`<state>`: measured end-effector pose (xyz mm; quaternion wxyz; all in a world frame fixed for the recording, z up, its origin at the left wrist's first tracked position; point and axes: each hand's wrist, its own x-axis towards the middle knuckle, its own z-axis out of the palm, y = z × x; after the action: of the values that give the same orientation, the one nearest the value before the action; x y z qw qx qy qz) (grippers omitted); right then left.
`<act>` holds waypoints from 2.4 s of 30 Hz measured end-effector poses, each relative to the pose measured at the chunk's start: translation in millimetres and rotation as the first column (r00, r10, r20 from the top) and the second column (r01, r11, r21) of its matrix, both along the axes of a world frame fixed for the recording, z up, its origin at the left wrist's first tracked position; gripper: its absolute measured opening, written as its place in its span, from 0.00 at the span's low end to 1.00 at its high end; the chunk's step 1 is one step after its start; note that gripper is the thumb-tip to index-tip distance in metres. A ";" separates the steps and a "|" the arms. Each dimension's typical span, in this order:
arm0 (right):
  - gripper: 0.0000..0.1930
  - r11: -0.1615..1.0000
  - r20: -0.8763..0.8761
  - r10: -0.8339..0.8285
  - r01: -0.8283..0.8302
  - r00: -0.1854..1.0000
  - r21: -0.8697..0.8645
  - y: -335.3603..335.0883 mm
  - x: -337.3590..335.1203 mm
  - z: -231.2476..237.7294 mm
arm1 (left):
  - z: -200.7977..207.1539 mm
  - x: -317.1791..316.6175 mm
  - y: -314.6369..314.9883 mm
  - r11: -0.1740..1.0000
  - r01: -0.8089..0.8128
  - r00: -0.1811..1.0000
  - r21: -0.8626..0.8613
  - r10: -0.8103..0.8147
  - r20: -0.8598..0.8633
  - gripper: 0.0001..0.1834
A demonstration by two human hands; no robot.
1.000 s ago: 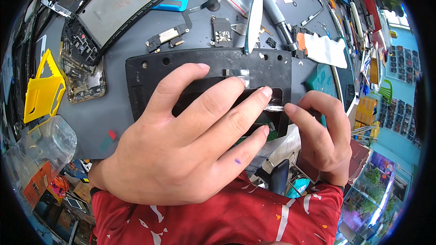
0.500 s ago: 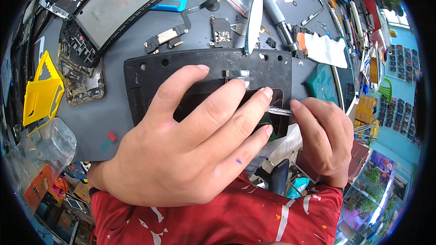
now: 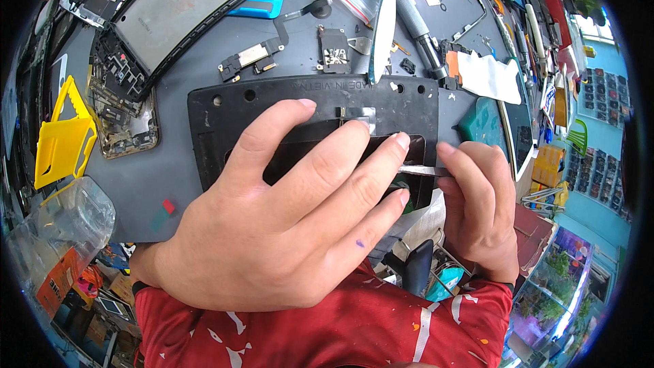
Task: The person opens a small plastic bag and removes a thin metal tool. They then use the tool to scrape or clean a small area on a black electronic component placed on a workbench. The person continues scraping the same spot repeatedly.
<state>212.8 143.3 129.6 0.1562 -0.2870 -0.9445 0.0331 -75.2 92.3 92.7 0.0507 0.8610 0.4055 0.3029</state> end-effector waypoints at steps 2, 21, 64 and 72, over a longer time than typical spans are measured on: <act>0.28 0.999 0.044 -0.032 0.031 0.999 0.012 -2.8 -2.0 3.5 | 0.1 -0.5 -0.3 1.000 0.002 1.000 -0.002 -0.002 -0.001 0.18; 0.30 0.996 -0.025 0.079 -0.078 0.997 0.033 -8.7 9.1 2.0 | 4.2 1.0 -0.1 0.999 -0.012 1.000 -0.036 0.012 0.004 0.15; 0.34 0.974 -0.146 -0.085 0.052 0.986 -0.219 -6.1 0.8 -2.9 | 0.6 1.8 0.4 1.000 -0.021 0.997 -0.011 0.022 0.071 0.15; 0.34 0.984 -0.153 -0.048 0.021 0.987 -0.175 -3.2 -4.8 -3.7 | 1.9 1.9 -1.6 0.999 -0.019 0.997 -0.038 0.021 0.070 0.16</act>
<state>207.9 140.1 125.9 0.2050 -0.3125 -0.9177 0.1345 -73.3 90.6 94.6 0.0778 0.8446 0.4176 0.3258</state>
